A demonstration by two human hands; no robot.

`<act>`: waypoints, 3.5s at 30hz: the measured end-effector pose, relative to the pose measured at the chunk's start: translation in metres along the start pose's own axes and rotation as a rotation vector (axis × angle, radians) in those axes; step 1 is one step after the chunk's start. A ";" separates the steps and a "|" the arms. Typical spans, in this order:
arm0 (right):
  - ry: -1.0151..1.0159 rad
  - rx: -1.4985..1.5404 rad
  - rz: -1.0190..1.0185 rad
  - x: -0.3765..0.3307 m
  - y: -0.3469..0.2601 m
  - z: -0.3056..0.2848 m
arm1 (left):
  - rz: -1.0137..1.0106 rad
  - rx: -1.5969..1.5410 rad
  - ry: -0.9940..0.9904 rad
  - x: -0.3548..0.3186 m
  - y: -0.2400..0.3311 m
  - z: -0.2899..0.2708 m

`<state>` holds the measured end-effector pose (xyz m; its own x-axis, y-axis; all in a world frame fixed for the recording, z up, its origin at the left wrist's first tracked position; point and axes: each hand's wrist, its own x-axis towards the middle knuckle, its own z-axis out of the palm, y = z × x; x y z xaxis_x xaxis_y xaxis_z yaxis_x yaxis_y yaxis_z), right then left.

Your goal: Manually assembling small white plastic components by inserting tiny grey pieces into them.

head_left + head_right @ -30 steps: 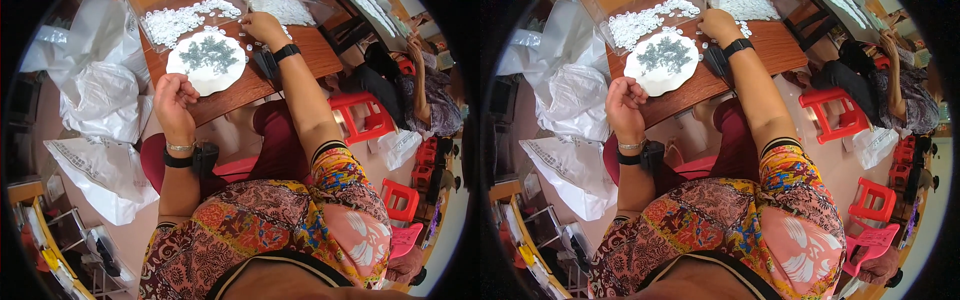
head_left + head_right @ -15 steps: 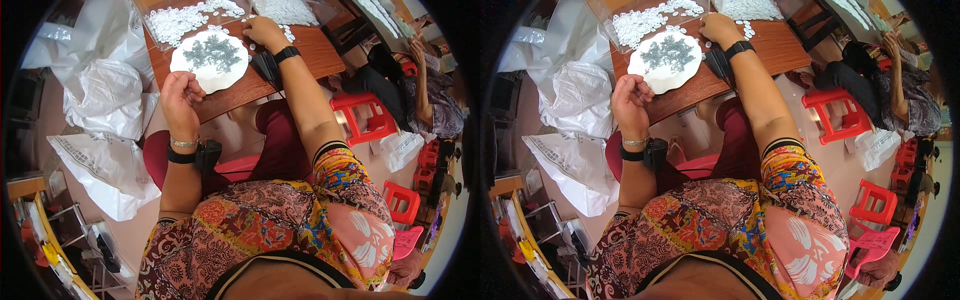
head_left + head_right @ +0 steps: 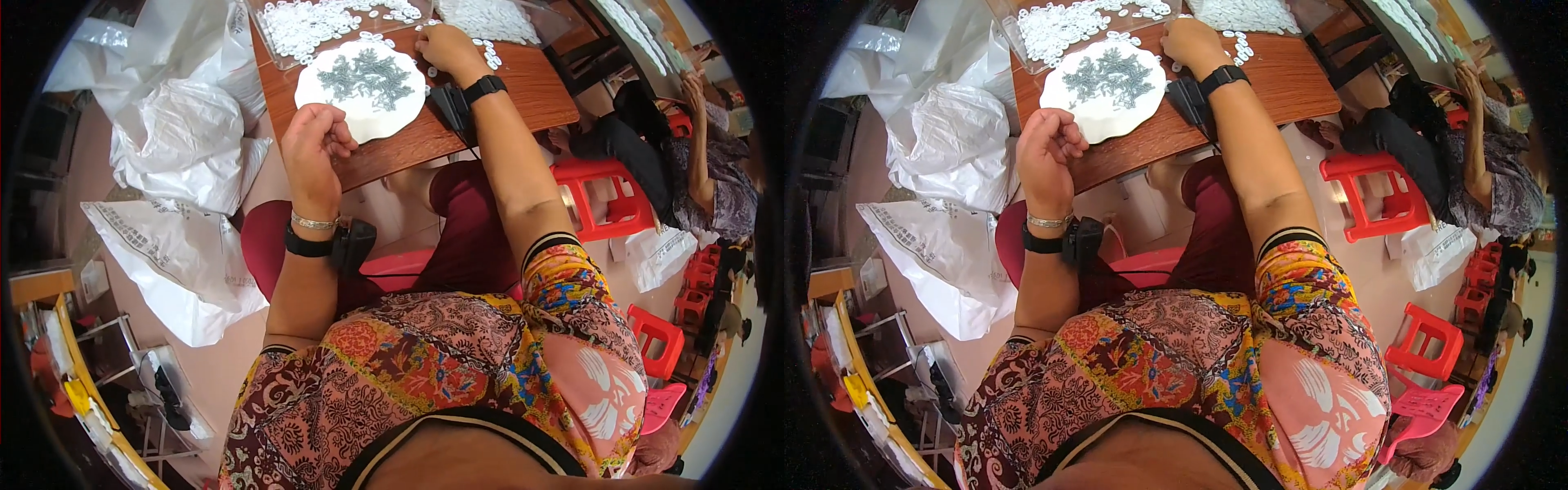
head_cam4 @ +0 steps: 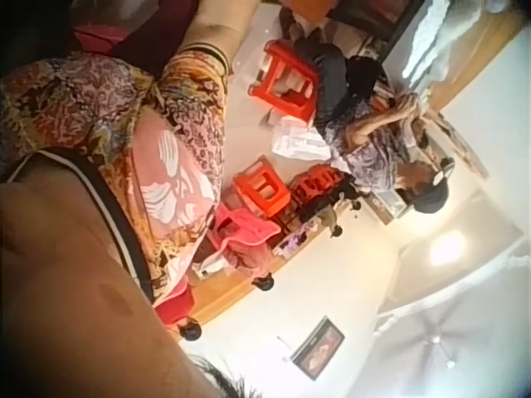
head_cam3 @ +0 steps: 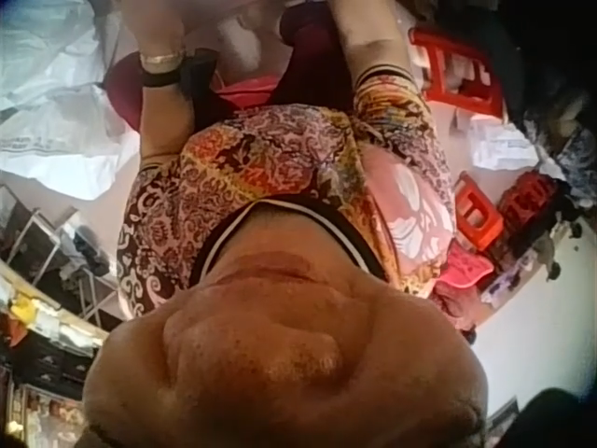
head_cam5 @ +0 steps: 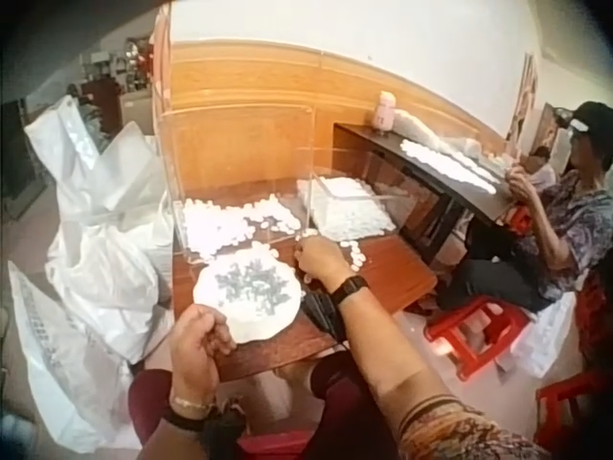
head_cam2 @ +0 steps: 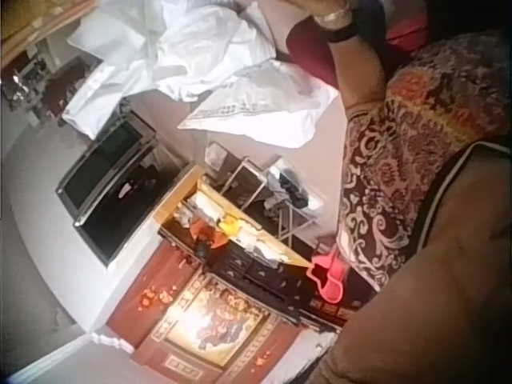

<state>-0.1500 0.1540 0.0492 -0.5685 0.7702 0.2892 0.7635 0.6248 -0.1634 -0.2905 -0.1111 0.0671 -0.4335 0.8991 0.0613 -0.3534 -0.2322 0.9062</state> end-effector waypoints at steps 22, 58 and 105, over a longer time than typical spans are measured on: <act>0.209 0.704 -0.653 -0.076 -0.162 -0.054 | 0.161 -0.100 0.144 0.004 0.011 -0.004; -0.063 0.225 -0.454 -0.041 -0.101 -0.044 | 0.067 -0.025 0.030 0.008 0.009 -0.022; -0.542 1.286 -0.248 -0.057 -0.141 -0.070 | 0.115 0.113 0.117 0.001 0.008 0.000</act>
<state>-0.2032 0.0129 0.1219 -0.9145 0.3938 0.0927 -0.0125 0.2016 -0.9794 -0.2935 -0.1124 0.0745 -0.5615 0.8181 0.1244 -0.2032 -0.2820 0.9376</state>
